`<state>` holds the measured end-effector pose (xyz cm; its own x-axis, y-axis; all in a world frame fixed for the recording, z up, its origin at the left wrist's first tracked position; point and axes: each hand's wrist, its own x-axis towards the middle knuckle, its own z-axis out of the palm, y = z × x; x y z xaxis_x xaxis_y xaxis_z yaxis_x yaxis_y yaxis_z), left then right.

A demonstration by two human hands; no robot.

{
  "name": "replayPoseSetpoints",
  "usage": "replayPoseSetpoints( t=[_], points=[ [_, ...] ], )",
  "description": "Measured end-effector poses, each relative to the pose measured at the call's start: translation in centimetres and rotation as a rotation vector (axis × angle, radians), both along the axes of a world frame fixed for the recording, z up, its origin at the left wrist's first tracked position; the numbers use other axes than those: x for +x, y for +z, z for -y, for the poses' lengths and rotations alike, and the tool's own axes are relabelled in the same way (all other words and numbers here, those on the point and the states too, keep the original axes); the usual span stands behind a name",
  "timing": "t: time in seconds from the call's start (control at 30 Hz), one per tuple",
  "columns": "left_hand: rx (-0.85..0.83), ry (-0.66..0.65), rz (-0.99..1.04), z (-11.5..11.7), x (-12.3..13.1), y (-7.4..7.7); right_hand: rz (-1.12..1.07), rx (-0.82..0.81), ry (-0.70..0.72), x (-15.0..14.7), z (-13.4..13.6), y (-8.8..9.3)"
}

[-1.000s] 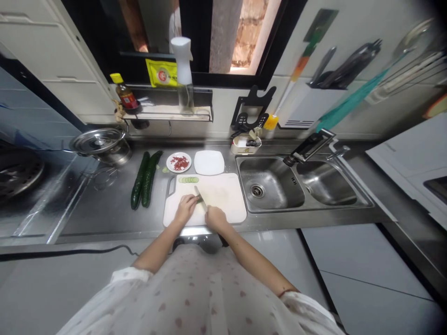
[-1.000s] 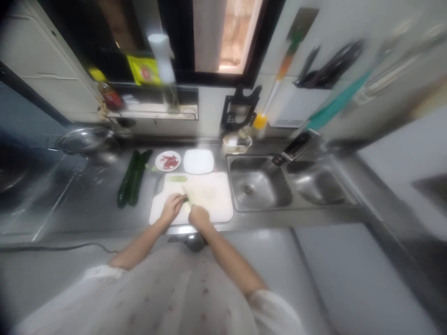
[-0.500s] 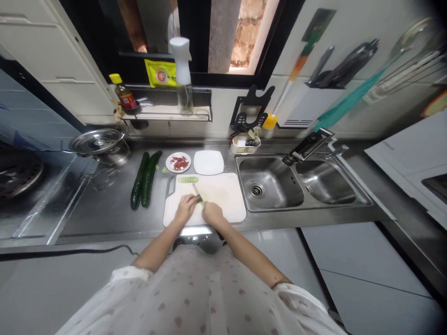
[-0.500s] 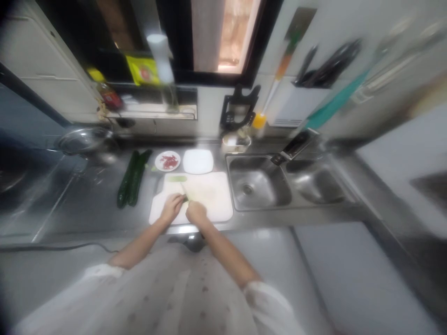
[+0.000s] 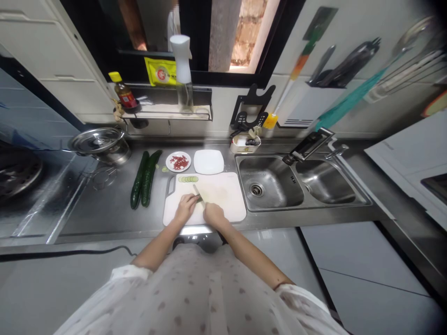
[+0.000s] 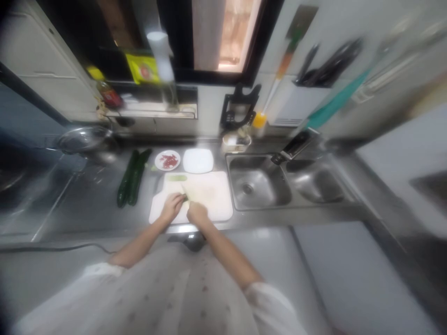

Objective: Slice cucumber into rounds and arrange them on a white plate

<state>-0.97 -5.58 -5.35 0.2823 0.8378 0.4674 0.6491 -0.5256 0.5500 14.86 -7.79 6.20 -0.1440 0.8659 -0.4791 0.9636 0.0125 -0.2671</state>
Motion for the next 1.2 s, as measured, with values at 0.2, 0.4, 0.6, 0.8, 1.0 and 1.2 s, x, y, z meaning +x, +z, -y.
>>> replayPoseSetpoints(
  t=[0.2,0.4,0.6,0.8,1.0,1.2],
  points=[
    [0.013,0.014,-0.002,-0.1,0.0,-0.3,-0.027,0.019,-0.013,-0.7,-1.2,-0.2],
    [0.006,0.004,-0.007,-0.1,-0.1,-0.2,0.0,-0.006,0.001,-0.1,0.0,0.0],
    [-0.01,0.007,-0.007,0.0,-0.1,-0.1,0.008,-0.017,-0.001,0.0,0.1,0.1],
    [-0.005,-0.003,-0.012,0.0,0.0,-0.1,-0.014,-0.001,-0.013,-0.9,-1.4,-0.4],
    [-0.006,0.003,-0.008,0.0,0.0,0.2,-0.02,0.007,-0.005,-0.8,-1.2,-0.5],
    [-0.013,-0.008,-0.009,-0.1,-0.1,0.0,0.012,0.006,0.01,-0.1,0.0,-0.5]
  ],
)
